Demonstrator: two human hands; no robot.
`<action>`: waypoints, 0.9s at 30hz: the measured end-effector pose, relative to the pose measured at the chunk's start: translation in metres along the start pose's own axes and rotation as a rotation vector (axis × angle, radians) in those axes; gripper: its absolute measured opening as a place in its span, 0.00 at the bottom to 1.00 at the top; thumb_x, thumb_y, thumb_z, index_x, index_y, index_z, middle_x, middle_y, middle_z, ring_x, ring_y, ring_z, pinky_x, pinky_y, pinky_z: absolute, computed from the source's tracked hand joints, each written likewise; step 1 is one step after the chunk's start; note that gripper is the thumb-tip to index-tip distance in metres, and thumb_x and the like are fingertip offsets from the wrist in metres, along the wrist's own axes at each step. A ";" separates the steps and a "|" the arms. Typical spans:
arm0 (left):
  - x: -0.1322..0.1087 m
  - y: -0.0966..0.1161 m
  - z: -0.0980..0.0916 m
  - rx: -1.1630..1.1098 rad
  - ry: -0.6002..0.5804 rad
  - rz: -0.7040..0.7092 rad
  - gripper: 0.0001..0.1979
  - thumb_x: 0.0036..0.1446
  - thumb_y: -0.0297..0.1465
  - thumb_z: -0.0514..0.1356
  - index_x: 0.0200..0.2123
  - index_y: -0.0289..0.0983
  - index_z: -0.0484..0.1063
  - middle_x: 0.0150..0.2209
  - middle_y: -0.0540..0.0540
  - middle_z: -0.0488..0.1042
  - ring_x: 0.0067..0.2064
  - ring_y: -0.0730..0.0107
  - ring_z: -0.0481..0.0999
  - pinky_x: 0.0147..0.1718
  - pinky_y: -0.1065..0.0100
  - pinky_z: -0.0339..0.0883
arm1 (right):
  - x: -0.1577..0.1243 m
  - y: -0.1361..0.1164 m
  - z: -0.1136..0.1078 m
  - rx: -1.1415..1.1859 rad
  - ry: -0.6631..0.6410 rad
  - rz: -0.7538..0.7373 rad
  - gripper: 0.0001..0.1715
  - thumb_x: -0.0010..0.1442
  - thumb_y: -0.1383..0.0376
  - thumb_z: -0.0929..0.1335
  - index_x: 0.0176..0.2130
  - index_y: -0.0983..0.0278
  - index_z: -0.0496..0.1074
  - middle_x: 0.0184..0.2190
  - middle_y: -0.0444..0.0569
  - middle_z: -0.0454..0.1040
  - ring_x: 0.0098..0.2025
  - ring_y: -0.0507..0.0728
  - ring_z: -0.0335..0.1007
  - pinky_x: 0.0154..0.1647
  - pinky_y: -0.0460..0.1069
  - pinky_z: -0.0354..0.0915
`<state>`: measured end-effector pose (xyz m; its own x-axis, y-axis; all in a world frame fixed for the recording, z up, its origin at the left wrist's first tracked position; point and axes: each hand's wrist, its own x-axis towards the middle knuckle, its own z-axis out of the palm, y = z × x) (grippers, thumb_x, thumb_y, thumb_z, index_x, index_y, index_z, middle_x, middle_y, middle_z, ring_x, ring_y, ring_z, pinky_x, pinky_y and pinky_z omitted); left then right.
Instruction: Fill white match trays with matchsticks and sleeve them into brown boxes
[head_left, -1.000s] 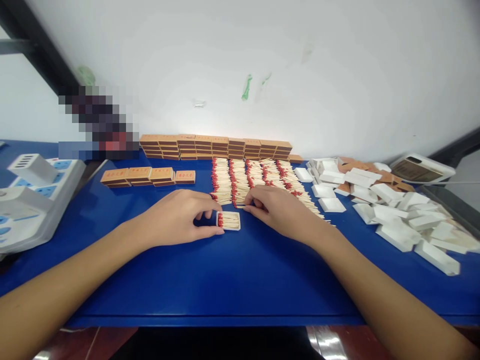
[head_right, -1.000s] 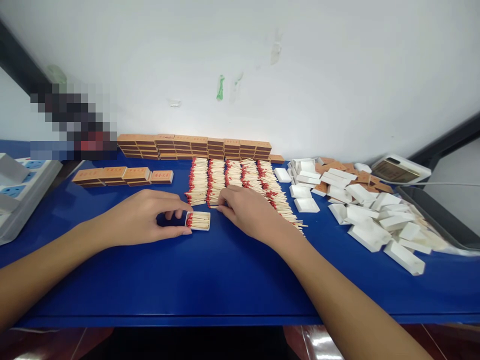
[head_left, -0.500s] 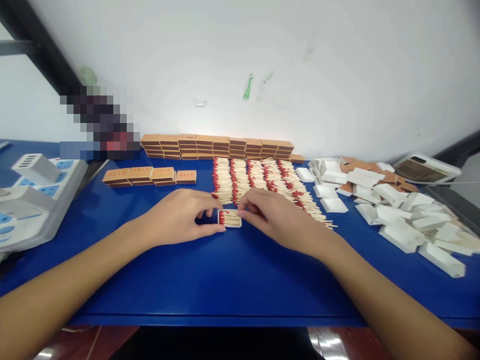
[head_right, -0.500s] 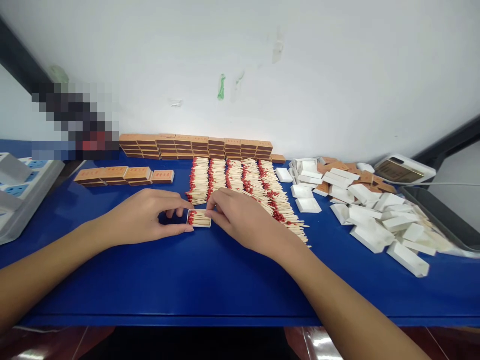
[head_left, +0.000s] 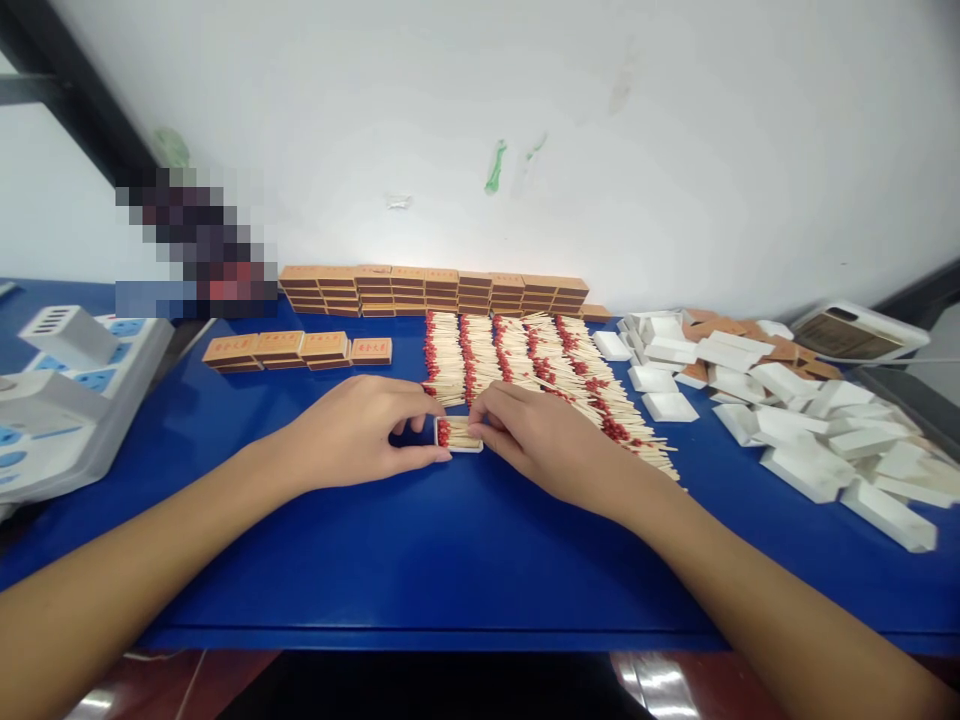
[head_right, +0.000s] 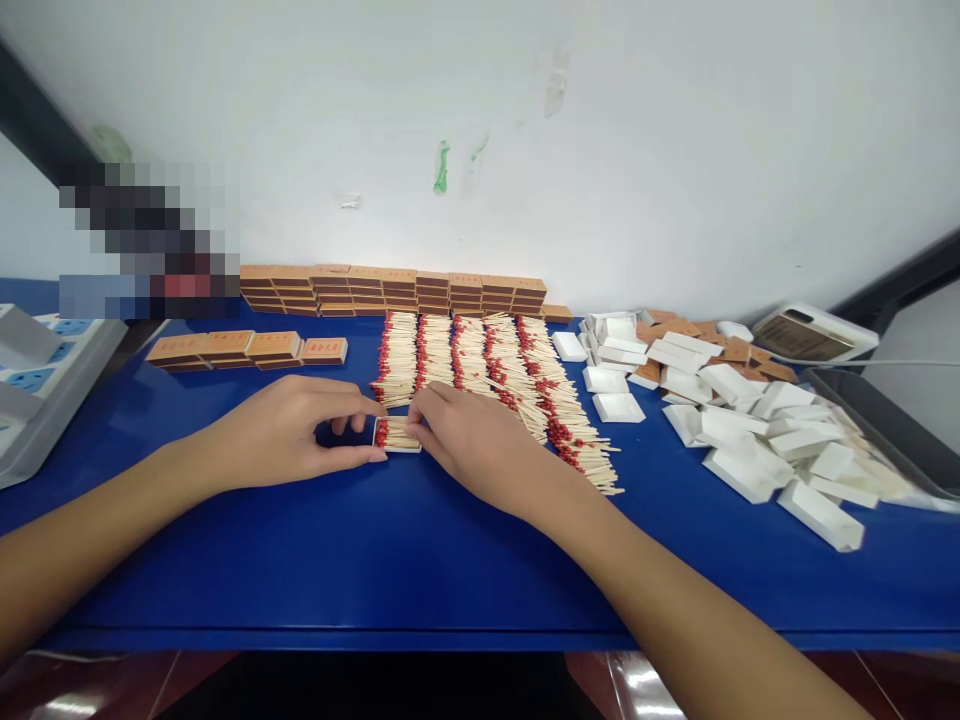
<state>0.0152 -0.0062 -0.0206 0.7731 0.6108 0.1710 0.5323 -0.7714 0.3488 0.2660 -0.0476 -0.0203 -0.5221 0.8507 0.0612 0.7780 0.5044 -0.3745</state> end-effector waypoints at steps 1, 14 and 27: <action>0.000 0.000 0.000 0.002 -0.001 0.000 0.16 0.65 0.45 0.66 0.47 0.40 0.82 0.33 0.50 0.77 0.33 0.70 0.74 0.32 0.68 0.63 | 0.000 0.000 0.001 0.000 -0.008 0.001 0.06 0.76 0.65 0.64 0.44 0.62 0.70 0.43 0.51 0.78 0.42 0.58 0.73 0.40 0.51 0.61; 0.000 -0.002 -0.001 0.036 -0.005 0.005 0.16 0.65 0.45 0.65 0.47 0.40 0.81 0.34 0.49 0.78 0.33 0.70 0.75 0.32 0.68 0.63 | 0.002 0.001 0.001 -0.001 -0.029 0.006 0.07 0.76 0.65 0.63 0.44 0.62 0.69 0.43 0.51 0.77 0.41 0.58 0.73 0.39 0.51 0.61; 0.000 -0.002 -0.001 0.047 -0.005 0.012 0.16 0.65 0.45 0.65 0.47 0.40 0.81 0.35 0.49 0.78 0.33 0.70 0.75 0.32 0.69 0.64 | -0.001 0.000 -0.002 0.012 -0.008 -0.014 0.07 0.75 0.65 0.64 0.41 0.62 0.69 0.40 0.49 0.76 0.40 0.57 0.71 0.38 0.50 0.60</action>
<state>0.0143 -0.0046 -0.0206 0.7810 0.6007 0.1707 0.5383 -0.7862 0.3035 0.2667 -0.0484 -0.0188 -0.5361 0.8421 0.0588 0.7663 0.5147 -0.3846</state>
